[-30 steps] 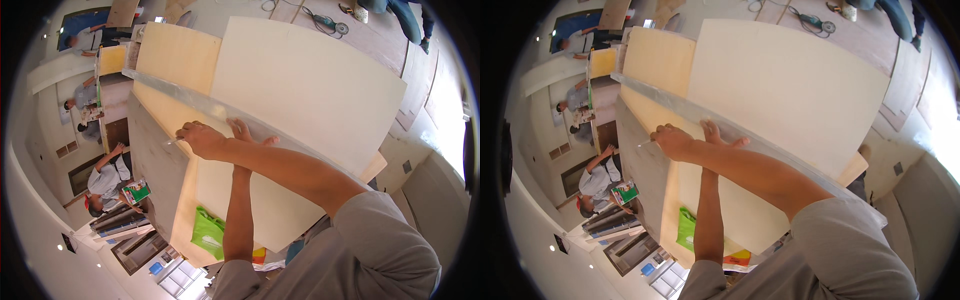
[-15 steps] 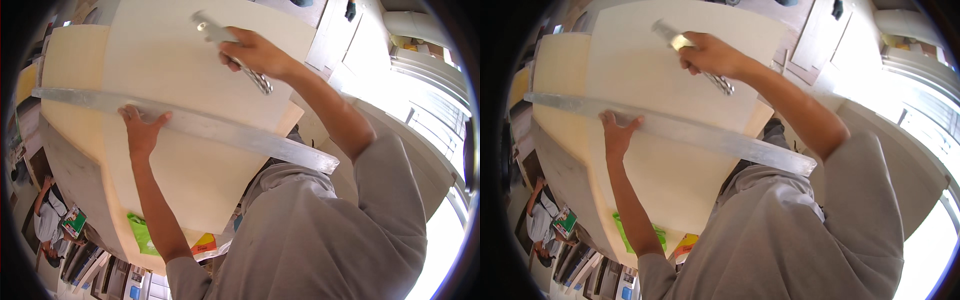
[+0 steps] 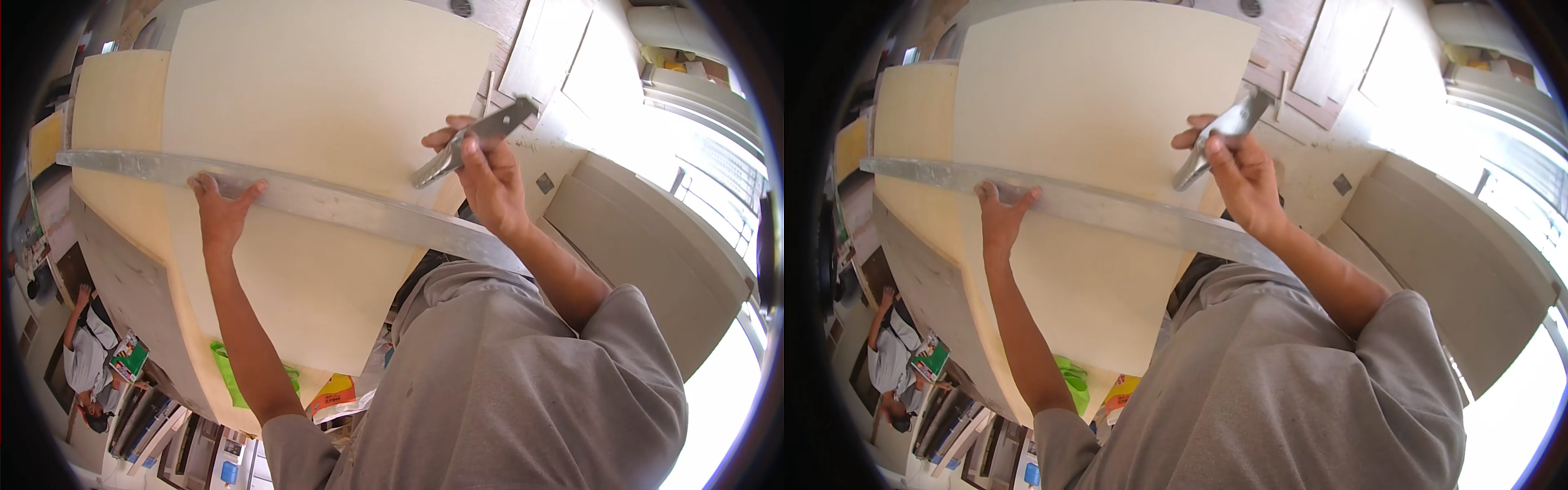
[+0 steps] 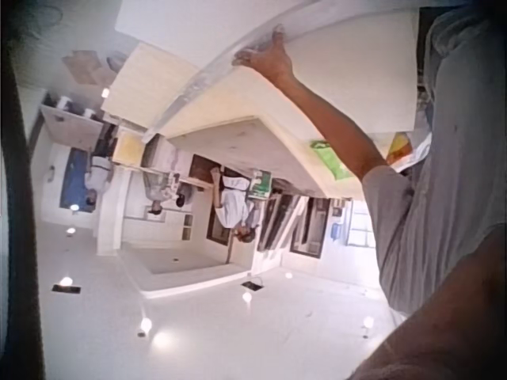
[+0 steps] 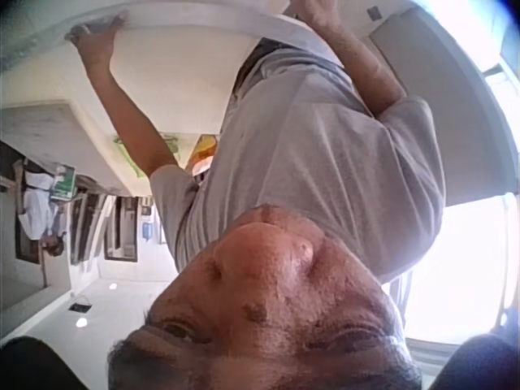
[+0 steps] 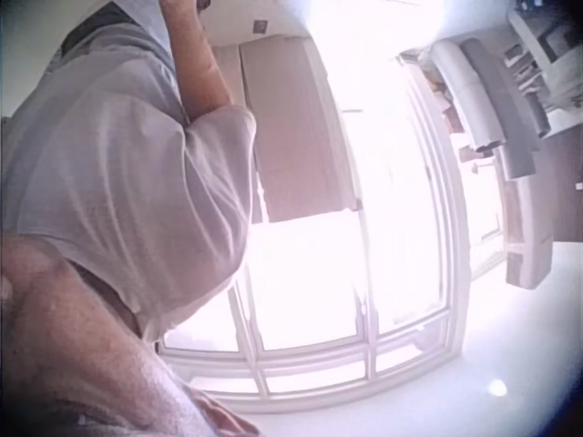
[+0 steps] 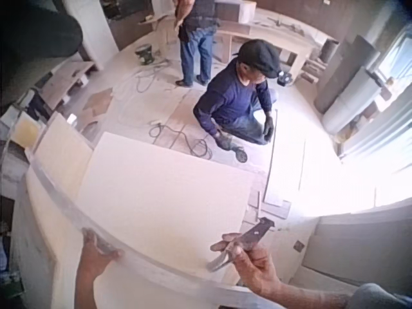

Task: The person uses a metal straightedge and a utility knife to score a line across a large sheet of plywood. They repeatedly run the knife along the straightedge to deepen the cut line.

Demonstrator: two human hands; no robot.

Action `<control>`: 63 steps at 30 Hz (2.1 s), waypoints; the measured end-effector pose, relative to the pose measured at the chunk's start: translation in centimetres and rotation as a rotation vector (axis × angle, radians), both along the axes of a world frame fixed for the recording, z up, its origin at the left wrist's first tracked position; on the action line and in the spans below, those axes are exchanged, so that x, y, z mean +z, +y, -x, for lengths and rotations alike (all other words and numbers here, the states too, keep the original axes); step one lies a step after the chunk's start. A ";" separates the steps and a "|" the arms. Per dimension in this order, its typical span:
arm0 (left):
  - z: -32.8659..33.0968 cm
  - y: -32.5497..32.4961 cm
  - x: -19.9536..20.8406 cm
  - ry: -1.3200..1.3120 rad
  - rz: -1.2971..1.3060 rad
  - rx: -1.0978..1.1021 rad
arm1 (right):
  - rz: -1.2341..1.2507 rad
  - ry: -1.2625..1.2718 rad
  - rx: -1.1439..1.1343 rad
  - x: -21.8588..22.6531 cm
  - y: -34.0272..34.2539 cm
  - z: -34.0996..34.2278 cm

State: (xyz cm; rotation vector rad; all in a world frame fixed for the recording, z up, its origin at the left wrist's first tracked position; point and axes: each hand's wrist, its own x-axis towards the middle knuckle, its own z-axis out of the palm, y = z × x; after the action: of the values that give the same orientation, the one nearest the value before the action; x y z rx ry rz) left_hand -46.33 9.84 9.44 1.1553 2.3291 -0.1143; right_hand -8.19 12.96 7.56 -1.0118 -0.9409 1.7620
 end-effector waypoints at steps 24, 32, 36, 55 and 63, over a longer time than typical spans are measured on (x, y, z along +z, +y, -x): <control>-0.6 -1.4 0.4 0.028 -0.018 -0.003 | -0.300 -0.118 0.076 2.5 -4.7 -1.0; -1.1 -1.4 0.4 0.014 -0.023 0.011 | -0.241 -0.168 0.127 2.8 -4.7 -1.6; 0.1 -2.5 -1.0 -0.020 -0.082 -0.008 | -0.373 -0.113 0.076 2.2 -4.2 -1.1; -0.7 -0.4 -0.3 -0.119 -0.134 0.075 | -0.212 0.056 0.537 4.0 -5.1 3.8; 0.6 -1.2 -2.0 0.020 -0.059 -0.043 | 0.018 -0.075 0.097 3.9 2.0 -1.3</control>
State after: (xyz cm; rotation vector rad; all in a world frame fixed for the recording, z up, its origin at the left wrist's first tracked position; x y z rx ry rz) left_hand -46.90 8.62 7.48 1.2393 2.3393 -0.0733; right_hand -6.91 14.96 11.49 -1.0661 -1.0387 1.8255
